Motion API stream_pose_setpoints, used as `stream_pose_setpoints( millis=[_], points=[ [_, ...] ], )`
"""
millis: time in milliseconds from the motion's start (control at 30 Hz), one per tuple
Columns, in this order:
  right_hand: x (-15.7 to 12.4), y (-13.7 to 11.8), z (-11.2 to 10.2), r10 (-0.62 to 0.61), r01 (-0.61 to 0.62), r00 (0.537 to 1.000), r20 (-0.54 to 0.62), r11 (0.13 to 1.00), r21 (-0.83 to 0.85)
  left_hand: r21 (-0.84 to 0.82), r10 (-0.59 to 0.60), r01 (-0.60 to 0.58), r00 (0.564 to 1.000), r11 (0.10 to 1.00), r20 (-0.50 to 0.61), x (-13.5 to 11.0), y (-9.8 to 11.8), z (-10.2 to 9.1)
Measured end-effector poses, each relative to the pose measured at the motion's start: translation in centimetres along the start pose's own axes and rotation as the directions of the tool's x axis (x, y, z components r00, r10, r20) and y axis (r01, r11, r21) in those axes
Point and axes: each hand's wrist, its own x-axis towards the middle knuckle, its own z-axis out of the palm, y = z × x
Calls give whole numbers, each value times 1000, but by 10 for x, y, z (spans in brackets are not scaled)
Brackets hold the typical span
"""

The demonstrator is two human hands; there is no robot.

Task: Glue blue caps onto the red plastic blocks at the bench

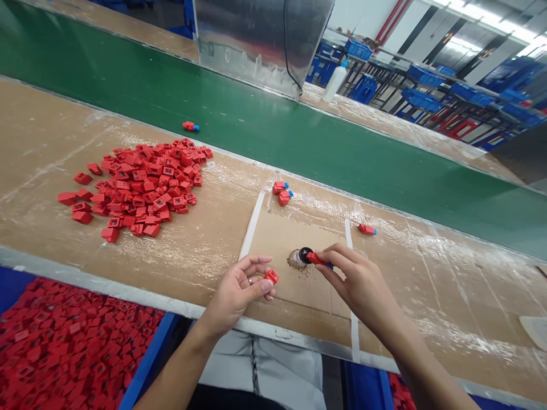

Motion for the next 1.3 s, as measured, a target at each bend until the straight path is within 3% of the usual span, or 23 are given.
stream_pose_setpoints(
  millis=[467, 1100, 1300],
  points=[
    [2, -3, -2, 9, -9, 1000, 7, 1000, 12, 61, 25, -25, 1000, 998, 14, 0, -5, -4],
    [3, -2, -11, 64, -47, 981, -181, 994, 99, 40, 14, -16, 999, 999, 44, 1, -3, -3],
    [2, 5, -5, 145, -137, 989, -28, 973, 184, 32, 18, -18, 999, 999, 28, 0, -3, -2]
  ],
)
